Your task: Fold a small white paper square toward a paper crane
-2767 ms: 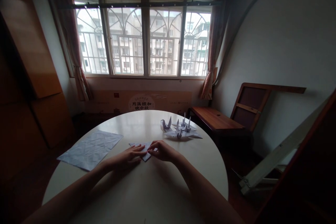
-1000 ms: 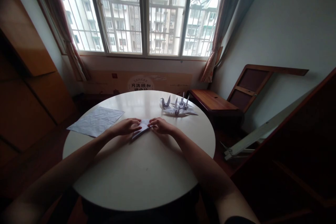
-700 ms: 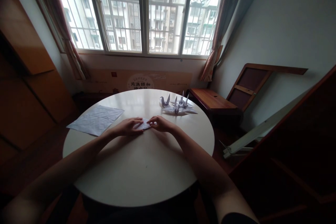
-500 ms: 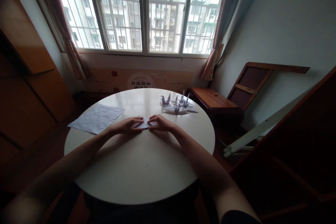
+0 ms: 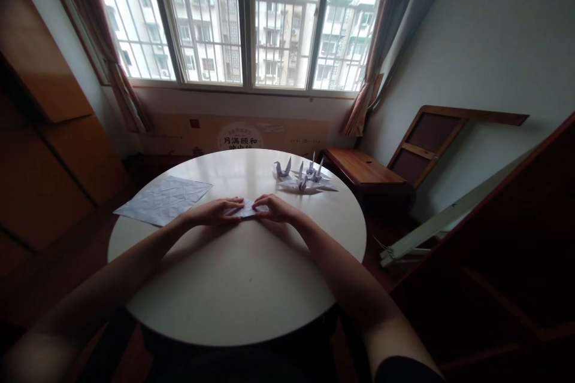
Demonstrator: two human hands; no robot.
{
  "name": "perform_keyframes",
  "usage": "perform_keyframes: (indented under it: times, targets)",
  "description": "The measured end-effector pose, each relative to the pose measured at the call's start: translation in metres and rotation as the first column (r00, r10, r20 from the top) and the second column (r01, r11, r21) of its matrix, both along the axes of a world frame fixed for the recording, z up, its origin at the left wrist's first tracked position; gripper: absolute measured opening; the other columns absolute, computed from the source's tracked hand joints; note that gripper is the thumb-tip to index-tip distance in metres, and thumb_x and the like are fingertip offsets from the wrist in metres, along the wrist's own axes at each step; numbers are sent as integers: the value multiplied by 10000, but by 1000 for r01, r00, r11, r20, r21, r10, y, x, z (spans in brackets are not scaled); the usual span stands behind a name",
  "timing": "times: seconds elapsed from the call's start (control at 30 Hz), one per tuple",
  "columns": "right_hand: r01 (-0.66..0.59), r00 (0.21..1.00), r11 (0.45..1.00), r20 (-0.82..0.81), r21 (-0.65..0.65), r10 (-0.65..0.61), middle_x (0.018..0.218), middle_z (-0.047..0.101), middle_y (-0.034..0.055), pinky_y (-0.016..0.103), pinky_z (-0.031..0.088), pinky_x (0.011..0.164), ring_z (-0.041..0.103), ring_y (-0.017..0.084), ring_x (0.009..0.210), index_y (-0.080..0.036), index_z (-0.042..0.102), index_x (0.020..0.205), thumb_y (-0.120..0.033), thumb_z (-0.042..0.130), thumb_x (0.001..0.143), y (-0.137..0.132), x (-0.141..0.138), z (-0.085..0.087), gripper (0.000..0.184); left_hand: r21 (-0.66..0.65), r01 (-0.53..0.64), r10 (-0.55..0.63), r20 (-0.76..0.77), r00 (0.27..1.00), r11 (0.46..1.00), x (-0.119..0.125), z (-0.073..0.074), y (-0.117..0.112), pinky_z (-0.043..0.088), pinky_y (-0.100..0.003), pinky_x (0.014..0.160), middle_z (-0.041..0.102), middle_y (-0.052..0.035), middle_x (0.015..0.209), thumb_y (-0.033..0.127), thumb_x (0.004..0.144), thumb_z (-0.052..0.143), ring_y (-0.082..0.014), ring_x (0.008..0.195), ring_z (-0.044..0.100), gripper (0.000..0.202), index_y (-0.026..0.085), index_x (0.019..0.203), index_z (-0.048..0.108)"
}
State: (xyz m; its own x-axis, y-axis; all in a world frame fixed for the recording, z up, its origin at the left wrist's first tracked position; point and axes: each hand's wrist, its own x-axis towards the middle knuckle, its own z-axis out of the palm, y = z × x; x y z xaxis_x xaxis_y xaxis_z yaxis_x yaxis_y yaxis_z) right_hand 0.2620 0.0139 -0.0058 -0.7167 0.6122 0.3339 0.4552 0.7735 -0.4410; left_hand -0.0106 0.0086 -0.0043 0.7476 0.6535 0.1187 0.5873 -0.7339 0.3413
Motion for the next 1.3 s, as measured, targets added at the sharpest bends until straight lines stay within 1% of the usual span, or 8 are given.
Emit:
perform_keyframes:
  times: [0.3,0.53,0.67,0.9,1.03,1.13,1.2,1.3]
  targets:
    - [-2,1000,1000,-3,-7,2,1138,719,148,356,527,909,692,241,999,-166,764,1081,-318,721,842,-2,-1,3,286,-54,13,-11,40,999,998,0,9,-5,392,-372,1135,476,-115,1501,553,941,537,-291,1367,488,558,185,1355,607]
    - [7,1000,1000,5,0,-7,1143,717,138,358,520,928,686,234,1009,-169,766,1072,-291,703,852,-3,-1,3,259,-63,-2,3,14,1000,998,0,9,-5,372,-375,1149,461,-130,1512,582,943,508,-311,1394,449,600,170,1371,595]
    - [-2,1000,1000,-13,-3,2,1116,724,140,353,526,909,690,229,983,-150,768,1049,-268,666,874,-4,-3,4,234,-25,-7,7,-16,1000,1000,0,9,-5,371,-370,1150,465,-126,1512,571,921,549,-304,1388,460,611,178,1388,579]
    - [45,997,999,-63,-16,-46,1052,748,115,330,526,879,701,221,954,-157,771,1010,-258,644,893,-8,-6,6,200,89,-56,59,-30,998,994,6,10,-10,418,-376,1104,571,-101,1425,589,894,569,-312,1312,536,627,190,1377,584]
    - [95,993,994,-80,62,-90,1035,747,113,308,525,828,705,209,905,-161,777,955,-222,638,895,-11,-9,7,164,139,-92,100,-49,994,986,10,12,-15,454,-361,1048,590,-96,1404,582,893,567,-318,1267,569,616,205,1379,580]
    - [106,993,983,-69,149,-97,1038,738,115,298,521,787,701,197,872,-164,771,956,-199,626,904,-15,-12,8,158,150,-150,160,-61,985,977,13,16,-21,489,-346,976,619,-83,1362,559,890,570,-313,1188,620,535,236,1313,624]
    - [110,993,974,-57,198,-100,1064,728,117,298,520,770,698,194,862,-172,768,952,-203,625,910,-18,-14,10,152,155,-188,203,-87,975,970,15,19,-24,506,-343,924,643,-74,1311,503,914,538,-303,1121,653,445,248,1262,648]
    - [117,993,964,-58,238,-106,1104,709,115,309,526,759,694,191,846,-186,764,962,-237,610,928,-24,-19,13,166,207,-233,261,-124,957,950,18,21,-27,505,-350,904,634,-87,1307,348,897,544,-303,1115,650,406,244,1281,624]
